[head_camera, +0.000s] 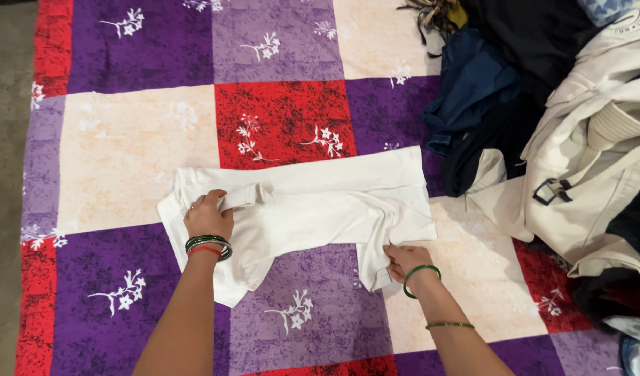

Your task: The person folds a black patterned shirt, a white collared shirt, and a pair of light-colored cargo pants on a bed and then places the shirts inside a closet shelf next to other garments.

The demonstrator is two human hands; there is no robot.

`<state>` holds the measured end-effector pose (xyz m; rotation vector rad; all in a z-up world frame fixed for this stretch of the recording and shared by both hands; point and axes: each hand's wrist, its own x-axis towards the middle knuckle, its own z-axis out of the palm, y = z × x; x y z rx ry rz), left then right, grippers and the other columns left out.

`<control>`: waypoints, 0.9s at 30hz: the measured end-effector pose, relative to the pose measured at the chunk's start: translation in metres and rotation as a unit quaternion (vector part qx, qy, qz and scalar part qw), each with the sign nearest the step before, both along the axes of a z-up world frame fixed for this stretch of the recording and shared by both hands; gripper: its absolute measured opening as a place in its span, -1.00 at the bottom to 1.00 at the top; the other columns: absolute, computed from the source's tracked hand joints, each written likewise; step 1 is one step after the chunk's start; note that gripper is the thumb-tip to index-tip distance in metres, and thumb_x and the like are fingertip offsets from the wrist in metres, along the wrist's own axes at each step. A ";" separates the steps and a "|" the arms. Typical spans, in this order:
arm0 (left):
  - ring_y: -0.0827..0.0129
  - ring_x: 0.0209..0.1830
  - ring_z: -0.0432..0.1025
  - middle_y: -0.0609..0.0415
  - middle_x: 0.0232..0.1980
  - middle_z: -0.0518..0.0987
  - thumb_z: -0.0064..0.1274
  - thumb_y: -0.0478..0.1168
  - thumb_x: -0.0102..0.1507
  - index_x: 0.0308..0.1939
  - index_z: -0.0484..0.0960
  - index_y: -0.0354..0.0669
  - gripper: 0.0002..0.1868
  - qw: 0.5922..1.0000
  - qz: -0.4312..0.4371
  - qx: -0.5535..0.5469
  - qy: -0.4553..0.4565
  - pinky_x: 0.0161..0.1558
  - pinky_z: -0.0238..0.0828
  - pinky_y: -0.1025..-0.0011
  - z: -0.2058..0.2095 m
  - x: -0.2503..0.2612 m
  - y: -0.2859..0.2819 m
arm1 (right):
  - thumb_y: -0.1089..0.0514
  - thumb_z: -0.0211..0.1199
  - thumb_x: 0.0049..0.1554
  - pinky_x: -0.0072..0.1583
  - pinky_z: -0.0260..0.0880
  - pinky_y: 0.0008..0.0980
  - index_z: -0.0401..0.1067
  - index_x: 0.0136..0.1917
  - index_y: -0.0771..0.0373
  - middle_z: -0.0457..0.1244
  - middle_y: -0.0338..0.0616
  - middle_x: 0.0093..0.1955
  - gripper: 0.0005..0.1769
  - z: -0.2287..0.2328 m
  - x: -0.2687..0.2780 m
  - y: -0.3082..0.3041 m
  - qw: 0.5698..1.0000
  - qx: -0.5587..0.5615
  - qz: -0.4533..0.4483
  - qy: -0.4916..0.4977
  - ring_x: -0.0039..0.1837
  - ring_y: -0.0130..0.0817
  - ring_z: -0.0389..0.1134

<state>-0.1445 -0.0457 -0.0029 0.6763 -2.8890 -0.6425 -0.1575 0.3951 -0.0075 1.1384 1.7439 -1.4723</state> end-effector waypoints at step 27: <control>0.01 0.25 0.34 0.10 0.10 0.55 0.16 -0.34 0.06 0.12 0.55 0.20 -0.45 0.995 0.059 -0.014 -0.076 0.26 0.17 -0.12 -0.014 0.001 0.015 | 0.40 0.29 -0.02 -0.10 0.34 -0.43 0.29 0.39 -0.05 0.36 -0.13 -0.04 -0.26 0.053 -0.014 0.028 0.976 0.056 0.025 0.207 -0.13 -0.46 0.32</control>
